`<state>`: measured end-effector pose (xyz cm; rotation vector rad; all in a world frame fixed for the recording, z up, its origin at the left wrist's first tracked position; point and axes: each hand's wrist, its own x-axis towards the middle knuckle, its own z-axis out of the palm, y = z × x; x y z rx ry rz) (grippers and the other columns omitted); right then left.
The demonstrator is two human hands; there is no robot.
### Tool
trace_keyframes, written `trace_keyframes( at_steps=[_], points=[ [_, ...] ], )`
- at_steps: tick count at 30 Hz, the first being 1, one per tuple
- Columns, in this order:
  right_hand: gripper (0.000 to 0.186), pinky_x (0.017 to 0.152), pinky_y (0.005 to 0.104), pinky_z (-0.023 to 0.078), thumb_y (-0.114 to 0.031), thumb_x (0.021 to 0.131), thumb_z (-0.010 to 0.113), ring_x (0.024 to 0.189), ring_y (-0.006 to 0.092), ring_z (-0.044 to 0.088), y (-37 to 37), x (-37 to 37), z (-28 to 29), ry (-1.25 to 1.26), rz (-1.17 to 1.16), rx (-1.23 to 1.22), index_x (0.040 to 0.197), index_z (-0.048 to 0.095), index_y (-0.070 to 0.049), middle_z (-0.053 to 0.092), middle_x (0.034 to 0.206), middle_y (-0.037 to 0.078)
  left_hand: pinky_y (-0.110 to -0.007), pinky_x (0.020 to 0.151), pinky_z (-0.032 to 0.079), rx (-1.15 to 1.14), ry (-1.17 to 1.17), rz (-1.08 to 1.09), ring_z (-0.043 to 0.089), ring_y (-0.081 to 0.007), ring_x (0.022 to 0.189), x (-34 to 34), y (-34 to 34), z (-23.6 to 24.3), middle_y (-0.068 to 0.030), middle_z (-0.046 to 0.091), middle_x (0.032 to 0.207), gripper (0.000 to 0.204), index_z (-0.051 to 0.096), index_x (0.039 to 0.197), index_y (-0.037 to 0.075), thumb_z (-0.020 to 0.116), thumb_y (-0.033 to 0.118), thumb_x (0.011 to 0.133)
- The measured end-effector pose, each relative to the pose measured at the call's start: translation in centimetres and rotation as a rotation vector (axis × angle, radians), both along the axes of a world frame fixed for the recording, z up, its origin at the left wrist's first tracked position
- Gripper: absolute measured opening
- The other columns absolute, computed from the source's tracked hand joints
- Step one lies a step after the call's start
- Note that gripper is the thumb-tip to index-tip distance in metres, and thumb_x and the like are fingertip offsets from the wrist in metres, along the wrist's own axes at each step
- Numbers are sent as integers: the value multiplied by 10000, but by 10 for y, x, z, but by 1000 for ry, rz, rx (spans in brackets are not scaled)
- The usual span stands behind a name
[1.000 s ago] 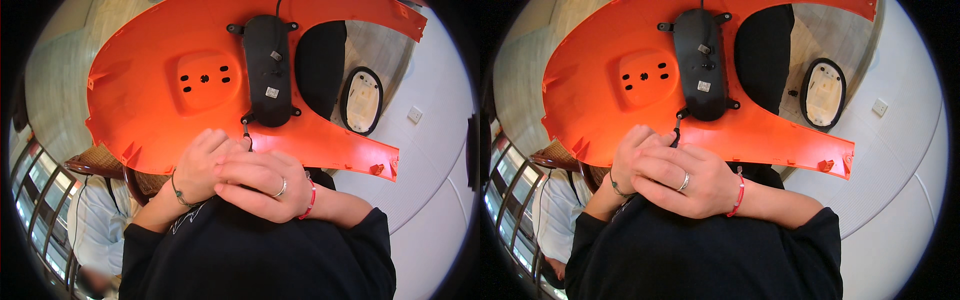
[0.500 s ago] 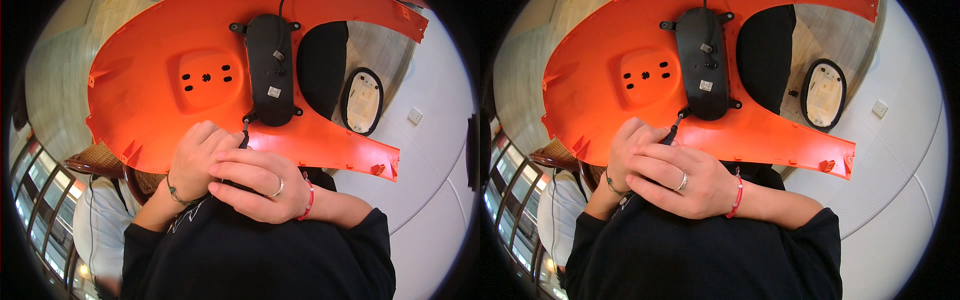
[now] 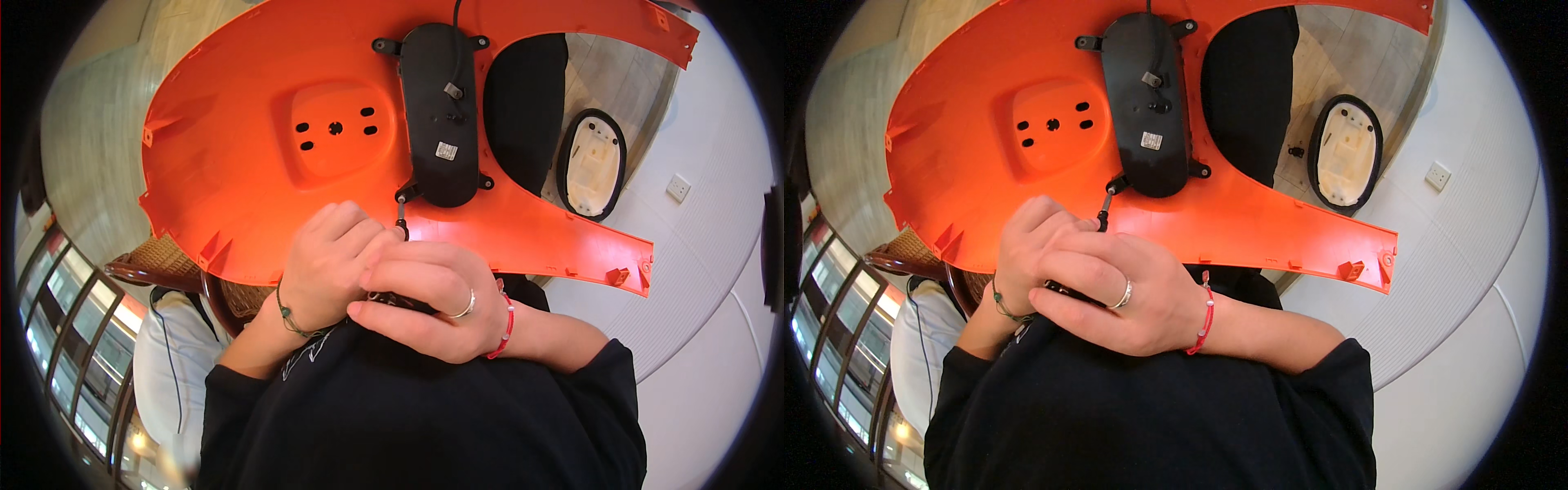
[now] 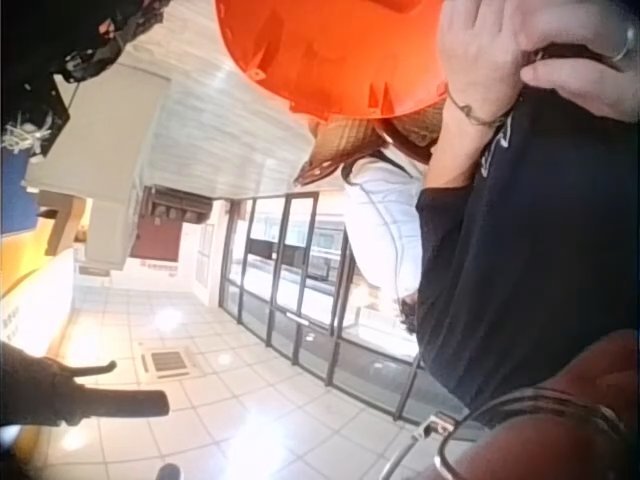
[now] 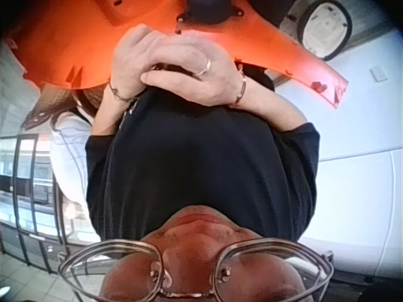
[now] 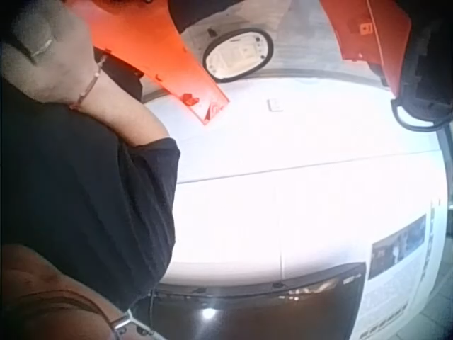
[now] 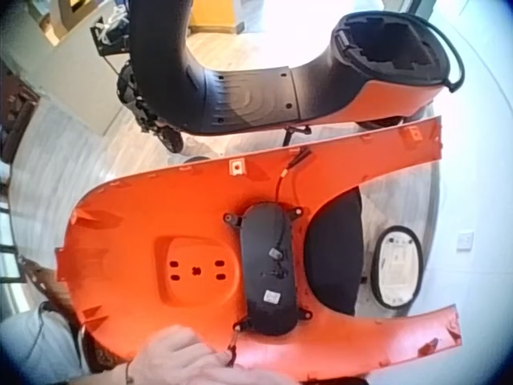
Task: Repairing and assembling internal components of a motorcycle fairing, including the headlight and dashboard.
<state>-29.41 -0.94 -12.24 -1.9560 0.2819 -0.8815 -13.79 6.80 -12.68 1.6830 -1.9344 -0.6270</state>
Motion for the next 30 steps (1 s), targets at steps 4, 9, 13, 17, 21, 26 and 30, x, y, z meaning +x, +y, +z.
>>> trace_keyframes(
  at_steps=[4,9,13,17,21,26,30],
  points=[
    [330,681,319,539,-3,695,733,905,256,628,-4,-4,3,25,55,-30,1015,662,-34,613,1057,112,-296,568,395,30,1,21,483,-176,658,-3,-1,2,2,492,676,178,662,893,69,631,130,729],
    [326,661,291,504,-77,768,632,959,230,634,-1,-6,-1,15,53,-75,1093,641,-64,634,1108,85,-298,572,397,-31,-50,-58,469,-179,643,0,2,2,-4,499,689,188,646,925,58,641,124,749],
    [331,698,306,542,10,734,718,945,238,642,-1,-5,1,27,74,-83,1055,647,-30,655,1078,100,-302,573,397,-66,-99,4,461,-183,627,0,9,-4,-5,495,685,230,645,984,43,658,115,766],
    [329,712,309,547,12,729,715,935,242,641,-1,-4,1,42,46,-89,1049,651,-27,654,1079,100,-311,577,401,50,-66,54,472,-192,628,0,3,2,-10,514,696,269,640,1029,32,667,112,773],
    [328,707,302,553,12,716,714,921,247,638,-1,-3,2,22,69,-50,1037,657,-21,647,1081,109,-308,577,404,59,10,-50,493,-191,658,5,1,6,-11,529,692,297,645,1048,42,641,107,758],
    [332,689,308,554,7,704,715,907,254,637,0,-4,-1,16,51,-31,1030,665,-31,633,1082,120,-304,599,415,41,9,-30,501,-190,683,5,5,2,-5,542,708,274,649,1022,57,625,109,754],
    [335,646,312,538,-4,700,712,891,250,640,1,-6,-1,-1,17,-22,1030,671,-48,629,1082,119,-313,624,430,121,-51,-43,514,-209,704,1,4,3,-17,568,740,287,632,1009,66,652,94,724]
  ],
)
